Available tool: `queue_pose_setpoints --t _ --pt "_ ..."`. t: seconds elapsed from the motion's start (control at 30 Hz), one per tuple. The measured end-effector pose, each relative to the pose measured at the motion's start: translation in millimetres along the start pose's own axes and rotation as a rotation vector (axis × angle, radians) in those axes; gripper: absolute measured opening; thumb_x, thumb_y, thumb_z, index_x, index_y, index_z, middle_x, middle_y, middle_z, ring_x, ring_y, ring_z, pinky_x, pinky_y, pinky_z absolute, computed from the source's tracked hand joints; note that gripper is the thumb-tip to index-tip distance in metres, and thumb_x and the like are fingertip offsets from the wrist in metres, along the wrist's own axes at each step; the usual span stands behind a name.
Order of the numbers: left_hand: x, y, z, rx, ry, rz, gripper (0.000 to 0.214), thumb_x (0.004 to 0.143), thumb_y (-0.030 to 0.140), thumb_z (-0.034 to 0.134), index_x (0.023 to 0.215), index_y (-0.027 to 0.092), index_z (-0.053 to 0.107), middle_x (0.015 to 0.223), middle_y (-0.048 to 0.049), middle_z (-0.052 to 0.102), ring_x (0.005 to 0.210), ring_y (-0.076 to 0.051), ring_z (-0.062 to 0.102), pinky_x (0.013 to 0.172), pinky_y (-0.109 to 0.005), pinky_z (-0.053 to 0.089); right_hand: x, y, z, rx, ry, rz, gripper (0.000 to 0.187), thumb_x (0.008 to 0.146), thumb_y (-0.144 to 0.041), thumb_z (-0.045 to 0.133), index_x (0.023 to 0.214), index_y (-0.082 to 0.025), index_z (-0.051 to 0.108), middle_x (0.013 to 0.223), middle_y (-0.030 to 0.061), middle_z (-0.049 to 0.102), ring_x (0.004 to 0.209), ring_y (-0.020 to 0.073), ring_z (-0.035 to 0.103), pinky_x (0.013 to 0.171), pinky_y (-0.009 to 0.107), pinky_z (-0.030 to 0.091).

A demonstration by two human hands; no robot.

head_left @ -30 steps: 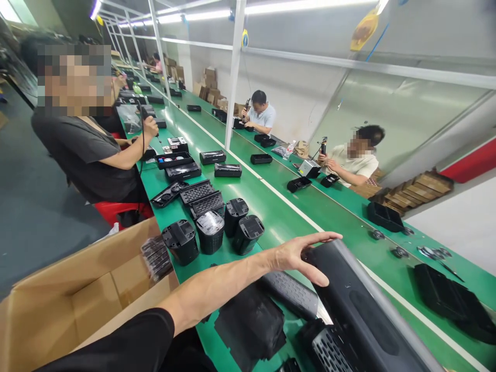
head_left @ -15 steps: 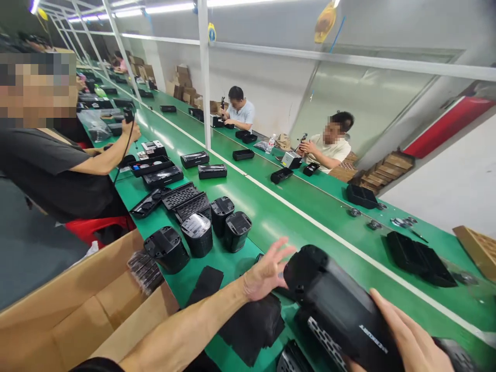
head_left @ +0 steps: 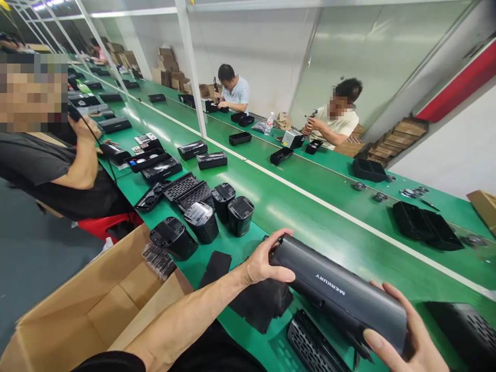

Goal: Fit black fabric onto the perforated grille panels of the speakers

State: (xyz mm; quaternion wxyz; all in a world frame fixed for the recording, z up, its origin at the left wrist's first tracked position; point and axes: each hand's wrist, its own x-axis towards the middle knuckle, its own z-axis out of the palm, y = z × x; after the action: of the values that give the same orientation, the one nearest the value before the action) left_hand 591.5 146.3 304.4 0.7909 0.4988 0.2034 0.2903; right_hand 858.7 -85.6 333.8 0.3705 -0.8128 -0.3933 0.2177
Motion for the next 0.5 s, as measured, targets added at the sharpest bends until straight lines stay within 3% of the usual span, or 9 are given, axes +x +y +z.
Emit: queue_pose_setpoints --t 0.17,0.27,0.37,0.43,0.5 --pt "4.8 0.0 10.2 -0.002 0.064 -0.065 0.095 0.058 0.041 0.099 0.143 0.026 0.059 0.119 -0.0047 0.065 0.105 -0.023 0.061 0.095 -0.033 0.051 -6.6 -11.8 11.0 0.135 0.025 0.209 0.092 0.069 -0.078 0.085 0.15 -0.044 0.058 0.145 -0.0014 0.065 0.133 0.0305 0.062 0.088 0.024 0.059" --pt "7.8 -1.3 10.0 0.04 0.116 -0.362 0.086 0.07 0.065 0.088 0.142 0.028 0.059 0.119 -0.0061 0.07 0.098 -0.024 0.067 0.094 -0.041 0.057 -6.9 -30.0 15.5 0.341 -0.054 0.46 0.095 0.069 -0.084 0.082 0.151 -0.043 0.058 0.15 0.0004 0.063 0.131 0.0313 0.063 0.091 0.028 0.061" --pt "6.1 -1.1 -2.8 0.144 -0.001 -0.674 0.09 0.081 0.091 0.062 0.142 0.026 0.061 0.109 -0.0121 0.078 0.089 -0.031 0.074 0.083 -0.052 0.063 -12.3 -46.7 20.5 0.455 -0.112 0.671 0.095 0.075 -0.086 0.078 0.158 -0.048 0.05 0.154 0.0029 0.059 0.106 0.0335 0.073 0.07 0.038 0.065" --pt "1.8 -1.9 -13.2 0.241 -0.027 -0.686 0.098 0.076 0.094 0.066 0.143 0.022 0.064 0.122 -0.0181 0.078 0.11 -0.039 0.075 0.091 -0.054 0.063 -18.5 -52.0 24.6 0.482 -0.132 0.688 0.093 0.079 -0.082 0.078 0.16 -0.047 0.049 0.146 0.0061 0.065 0.078 0.027 0.07 0.058 0.037 0.06" --pt "-3.5 -6.1 -19.0 0.317 0.028 -0.637 0.099 0.071 0.088 0.077 0.144 0.022 0.066 0.147 -0.0182 0.069 0.136 -0.041 0.064 0.106 -0.05 0.057 -24.0 -51.7 29.7 0.498 -0.157 0.68 0.09 0.078 -0.08 0.081 0.155 -0.043 0.053 0.136 0.0064 0.069 0.067 0.0213 0.062 0.055 0.035 0.056"
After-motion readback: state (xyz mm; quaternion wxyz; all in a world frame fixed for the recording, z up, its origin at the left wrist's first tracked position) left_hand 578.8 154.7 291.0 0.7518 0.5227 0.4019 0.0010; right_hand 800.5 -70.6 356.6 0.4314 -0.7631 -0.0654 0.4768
